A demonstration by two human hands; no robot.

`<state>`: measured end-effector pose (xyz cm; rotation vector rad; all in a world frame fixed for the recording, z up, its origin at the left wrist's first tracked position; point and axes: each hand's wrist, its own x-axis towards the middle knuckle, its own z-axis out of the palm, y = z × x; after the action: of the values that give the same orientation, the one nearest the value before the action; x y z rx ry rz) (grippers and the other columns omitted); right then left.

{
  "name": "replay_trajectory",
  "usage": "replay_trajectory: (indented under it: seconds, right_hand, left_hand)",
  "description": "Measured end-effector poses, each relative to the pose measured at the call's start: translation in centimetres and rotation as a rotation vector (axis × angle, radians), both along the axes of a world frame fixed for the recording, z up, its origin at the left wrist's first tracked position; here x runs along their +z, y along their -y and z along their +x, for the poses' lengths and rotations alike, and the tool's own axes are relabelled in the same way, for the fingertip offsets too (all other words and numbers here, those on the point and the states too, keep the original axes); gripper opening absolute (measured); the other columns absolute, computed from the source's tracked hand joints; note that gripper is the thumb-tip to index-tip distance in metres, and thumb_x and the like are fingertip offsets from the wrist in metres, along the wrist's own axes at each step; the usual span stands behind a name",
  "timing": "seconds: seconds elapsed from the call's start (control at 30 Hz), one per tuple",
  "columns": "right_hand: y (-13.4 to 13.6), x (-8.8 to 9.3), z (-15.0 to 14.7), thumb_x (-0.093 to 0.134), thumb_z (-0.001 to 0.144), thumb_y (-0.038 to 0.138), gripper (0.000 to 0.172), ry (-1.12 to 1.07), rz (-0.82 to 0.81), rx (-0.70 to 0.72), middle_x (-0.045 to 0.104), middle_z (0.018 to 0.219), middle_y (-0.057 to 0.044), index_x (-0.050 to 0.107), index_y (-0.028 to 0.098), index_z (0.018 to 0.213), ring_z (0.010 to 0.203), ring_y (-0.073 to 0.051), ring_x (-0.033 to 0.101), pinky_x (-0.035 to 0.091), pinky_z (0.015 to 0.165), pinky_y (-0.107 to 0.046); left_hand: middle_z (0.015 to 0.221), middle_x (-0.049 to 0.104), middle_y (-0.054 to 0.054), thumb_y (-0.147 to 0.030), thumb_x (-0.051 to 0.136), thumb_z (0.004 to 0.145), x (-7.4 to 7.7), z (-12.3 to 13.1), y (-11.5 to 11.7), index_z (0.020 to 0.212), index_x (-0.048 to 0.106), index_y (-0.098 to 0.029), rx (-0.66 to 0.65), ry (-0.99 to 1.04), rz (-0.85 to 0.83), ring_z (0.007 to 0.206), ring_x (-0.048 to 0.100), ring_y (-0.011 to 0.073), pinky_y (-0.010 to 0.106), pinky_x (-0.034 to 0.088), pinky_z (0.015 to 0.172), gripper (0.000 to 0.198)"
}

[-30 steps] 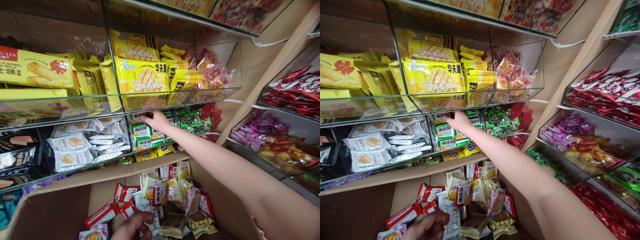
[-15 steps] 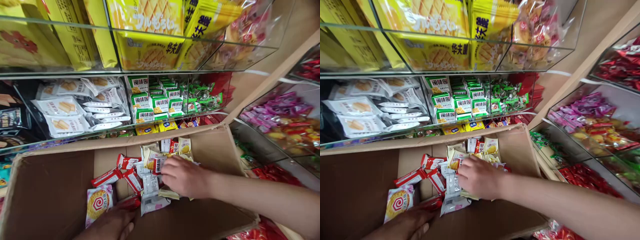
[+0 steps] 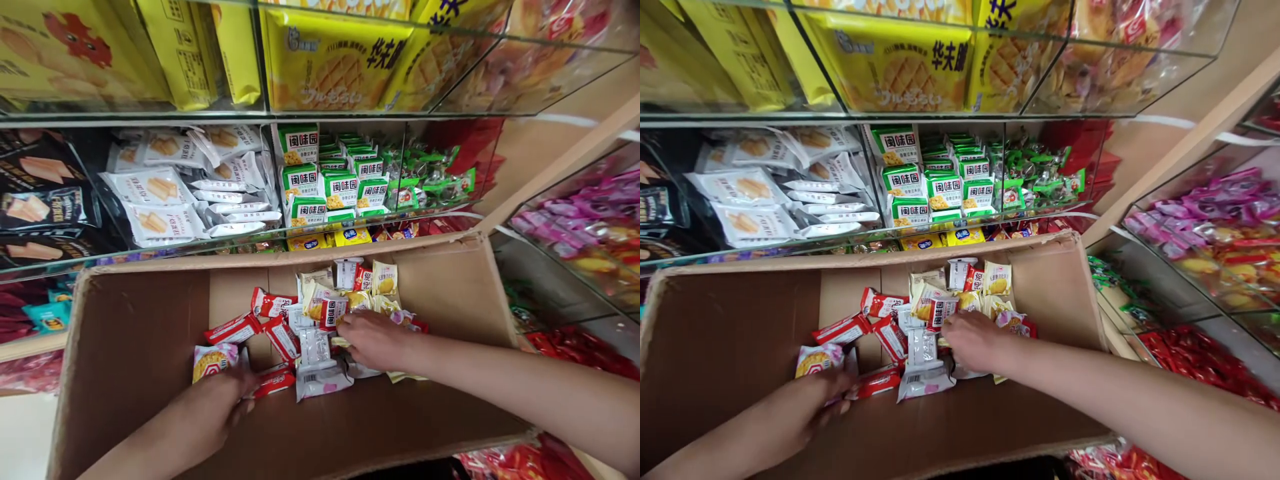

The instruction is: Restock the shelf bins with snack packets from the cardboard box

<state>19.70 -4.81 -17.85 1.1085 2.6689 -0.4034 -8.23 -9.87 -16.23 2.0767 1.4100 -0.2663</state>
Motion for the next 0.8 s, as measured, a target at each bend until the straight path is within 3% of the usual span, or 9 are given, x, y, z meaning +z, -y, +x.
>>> replay_trajectory:
  seconds: [0.13, 0.23, 0.3, 0.37, 0.47, 0.57, 0.67, 0.73, 0.8]
  right_hand:
    - [1.0, -1.1, -3.2, 0.041, 0.083, 0.009, 0.021, -0.168, 0.174, 0.111, 0.059, 0.091, -0.012, 0.058, 0.010, 0.096, 0.091, -0.025, 0.051, 0.044, 0.073, -0.037]
    - [1.3, -2.8, -4.8, 0.035, 0.085, 0.007, 0.034, -0.173, 0.233, 0.058, 0.059, 0.093, -0.015, 0.048, 0.005, 0.116, 0.091, -0.026, 0.050, 0.045, 0.070, -0.040]
    - [1.2, -3.1, -5.0, 0.037, 0.084, 0.005, 0.033, -0.153, 0.216, -0.002, 0.059, 0.092, -0.016, 0.050, 0.005, 0.114, 0.091, -0.027, 0.050, 0.045, 0.071, -0.040]
    - [1.0, -2.5, -4.4, 0.043, 0.080, 0.005, 0.023, -0.124, 0.134, -0.012, 0.060, 0.087, -0.014, 0.059, 0.008, 0.096, 0.091, -0.026, 0.050, 0.044, 0.071, -0.038]
    - [0.9, -0.4, -2.9, 0.047, 0.080, 0.007, 0.015, -0.168, 0.029, 0.091, 0.059, 0.079, -0.008, 0.060, 0.013, 0.076, 0.084, -0.021, 0.051, 0.043, 0.071, -0.031]
    - [1.3, 1.5, -1.5, 0.045, 0.086, 0.014, 0.015, -0.373, 0.054, 0.128, 0.057, 0.086, -0.005, 0.059, 0.019, 0.084, 0.081, -0.016, 0.050, 0.043, 0.068, -0.026]
    - [1.8, 2.4, -0.7, 0.041, 0.087, 0.015, 0.018, -0.620, 0.055, 0.090, 0.055, 0.097, -0.006, 0.057, 0.019, 0.094, 0.085, -0.014, 0.051, 0.044, 0.072, -0.026]
    - [1.9, 2.5, -0.4, 0.041, 0.084, 0.009, 0.021, -0.787, -0.009, 0.032, 0.053, 0.102, -0.008, 0.056, 0.018, 0.097, 0.093, -0.014, 0.051, 0.044, 0.081, -0.027]
    - [2.0, 2.3, -0.3, 0.040, 0.081, 0.006, 0.026, -0.953, -0.100, -0.122, 0.054, 0.105, -0.008, 0.055, 0.018, 0.099, 0.098, -0.014, 0.051, 0.044, 0.086, -0.029]
  left_hand:
    - [0.091, 0.069, 0.005, -0.020, 0.042, 0.078, 0.6, 2.6, -2.2, 0.094, 0.063, -0.027, -0.067, 0.004, -0.050, 0.083, 0.064, 0.0237, 0.034, 0.047, 0.069, 0.028]
    - [0.104, 0.067, 0.002, -0.023, 0.043, 0.079, 0.5, 3.2, -2.8, 0.105, 0.061, -0.033, -0.027, 0.127, -0.101, 0.092, 0.062, 0.0220, 0.033, 0.047, 0.077, 0.033]
    - [0.108, 0.066, 0.001, -0.026, 0.043, 0.080, 0.0, 2.7, -2.7, 0.109, 0.059, -0.033, 0.031, 0.184, -0.157, 0.096, 0.061, 0.0216, 0.033, 0.046, 0.083, 0.034]
    - [0.113, 0.065, 0.001, -0.027, 0.045, 0.081, -0.7, 2.1, -2.3, 0.112, 0.058, -0.031, 0.113, 0.236, -0.248, 0.102, 0.059, 0.0222, 0.033, 0.044, 0.088, 0.034]
    - [0.123, 0.059, 0.002, -0.036, 0.048, 0.082, -1.4, 1.7, -1.9, 0.115, 0.057, -0.029, 0.266, 0.386, -0.385, 0.113, 0.052, 0.0225, 0.034, 0.038, 0.097, 0.035]
    - [0.127, 0.055, 0.004, -0.049, 0.051, 0.080, -1.0, 2.8, -1.7, 0.121, 0.051, -0.028, 0.542, 0.546, -0.484, 0.116, 0.050, 0.0226, 0.034, 0.040, 0.095, 0.047]
    - [0.112, 0.065, 0.007, -0.049, 0.059, 0.075, 0.5, 4.6, -1.7, 0.124, 0.048, -0.025, 0.813, 0.807, -0.729, 0.093, 0.062, 0.0196, 0.030, 0.049, 0.074, 0.055]
    - [0.096, 0.069, 0.008, -0.040, 0.067, 0.072, 1.5, 5.7, -1.7, 0.115, 0.055, -0.019, 0.856, 1.026, -0.863, 0.077, 0.064, 0.0161, 0.027, 0.050, 0.067, 0.049]
    - [0.088, 0.070, 0.006, -0.033, 0.072, 0.069, 2.1, 6.5, -1.9, 0.103, 0.060, -0.017, 0.871, 1.148, -0.841, 0.074, 0.064, 0.0159, 0.028, 0.051, 0.068, 0.039]
